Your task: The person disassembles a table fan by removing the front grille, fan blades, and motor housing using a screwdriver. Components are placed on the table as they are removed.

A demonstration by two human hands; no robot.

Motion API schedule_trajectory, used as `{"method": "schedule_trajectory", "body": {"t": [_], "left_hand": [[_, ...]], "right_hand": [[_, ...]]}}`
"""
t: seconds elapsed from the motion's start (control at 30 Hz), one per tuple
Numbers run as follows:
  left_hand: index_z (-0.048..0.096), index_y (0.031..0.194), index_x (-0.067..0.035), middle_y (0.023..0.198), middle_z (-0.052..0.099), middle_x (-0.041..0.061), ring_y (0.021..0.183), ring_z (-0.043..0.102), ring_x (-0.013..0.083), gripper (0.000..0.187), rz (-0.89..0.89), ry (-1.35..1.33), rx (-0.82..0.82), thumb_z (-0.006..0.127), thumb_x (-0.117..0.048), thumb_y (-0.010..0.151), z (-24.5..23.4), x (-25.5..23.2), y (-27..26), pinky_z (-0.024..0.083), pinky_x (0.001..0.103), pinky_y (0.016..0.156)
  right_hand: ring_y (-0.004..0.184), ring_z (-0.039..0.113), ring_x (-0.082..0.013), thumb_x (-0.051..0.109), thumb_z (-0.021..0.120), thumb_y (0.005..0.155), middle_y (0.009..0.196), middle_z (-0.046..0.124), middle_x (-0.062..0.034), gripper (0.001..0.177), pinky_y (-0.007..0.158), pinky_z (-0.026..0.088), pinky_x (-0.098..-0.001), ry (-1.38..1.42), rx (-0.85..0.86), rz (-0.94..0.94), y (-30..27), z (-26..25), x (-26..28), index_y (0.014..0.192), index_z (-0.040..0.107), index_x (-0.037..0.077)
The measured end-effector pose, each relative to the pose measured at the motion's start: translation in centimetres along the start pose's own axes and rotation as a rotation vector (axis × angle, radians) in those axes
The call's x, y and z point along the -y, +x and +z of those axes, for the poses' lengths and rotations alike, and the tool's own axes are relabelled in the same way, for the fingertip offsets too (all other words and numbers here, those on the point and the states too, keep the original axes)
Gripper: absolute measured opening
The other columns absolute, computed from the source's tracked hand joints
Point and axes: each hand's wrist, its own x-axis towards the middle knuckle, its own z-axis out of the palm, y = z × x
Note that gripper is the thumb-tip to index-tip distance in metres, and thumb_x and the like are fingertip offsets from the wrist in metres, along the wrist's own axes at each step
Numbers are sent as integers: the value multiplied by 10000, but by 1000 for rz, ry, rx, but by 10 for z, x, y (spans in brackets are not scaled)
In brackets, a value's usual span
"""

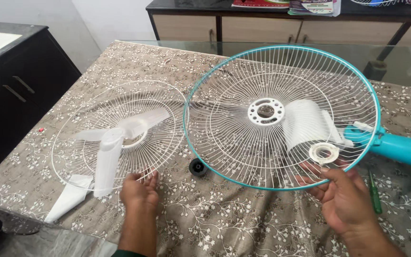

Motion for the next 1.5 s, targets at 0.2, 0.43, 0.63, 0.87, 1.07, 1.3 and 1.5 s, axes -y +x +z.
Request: {"method": "schedule_trajectory", "body": {"t": [0.2, 0.43, 0.63, 0.87, 1.07, 1.3, 1.5], "left_hand": [[302, 1261, 143, 1146, 498, 267, 982, 660, 371, 370, 31, -103, 59, 419, -52, 968, 9, -31, -30, 609, 427, 900], [456, 1086, 59, 1035, 624, 194, 887, 689, 313, 222, 121, -4, 228, 467, -86, 917, 12, -53, -49, 647, 411, 812], [505, 1041, 65, 1032, 659, 223, 864, 716, 320, 200, 99, 11, 334, 510, -97, 924, 22, -53, -72, 650, 395, 752], [482, 991, 45, 1078, 703, 289, 893, 746, 375, 174, 26, 107, 361, 509, -102, 902, 24, -37, -91, 643, 398, 724], [487, 1017, 52, 1049, 696, 271, 867, 748, 372, 224, -17, 138, 373, 524, -134, 898, 15, -25, -91, 652, 416, 710], [470, 1232, 81, 1041, 670, 243, 862, 675, 357, 477, -35, 102, 299, 632, -237, 915, 8, -19, -91, 633, 429, 718], [215, 1557, 13, 1140, 612, 209, 954, 786, 319, 879, -5, 415, 333, 603, -467, 932, 1, -22, -86, 662, 393, 814]], "right_hand": [[937, 733, -312, 54, 579, 927, 1173, 724, -160, 412, 728, 582, -407, -236, -37, 34, 4, 9, -11, 1337, 561, 86], [927, 748, -272, 114, 621, 913, 1137, 725, -156, 418, 732, 635, -390, -142, 51, 116, 7, 57, -29, 1319, 540, 64], [908, 745, -304, 127, 664, 867, 1184, 692, -146, 504, 727, 643, -399, -274, 106, 212, 11, 119, -54, 1313, 430, 141], [867, 752, -275, 219, 634, 918, 1170, 703, -174, 469, 708, 630, -363, -201, 267, 381, 27, 158, -96, 1309, 383, 149], [849, 711, -242, 215, 653, 951, 1119, 678, -168, 468, 692, 608, -328, -186, 280, 381, 39, 165, -133, 1314, 367, 135], [969, 579, -159, 67, 703, 976, 1126, 591, -66, 372, 917, 547, -333, 57, 247, 270, 45, 157, -159, 1270, 475, 72], [1022, 659, -174, 121, 651, 898, 1231, 691, -38, 537, 882, 512, -373, -278, 276, 443, 38, 154, -146, 1424, 545, 131]]}}
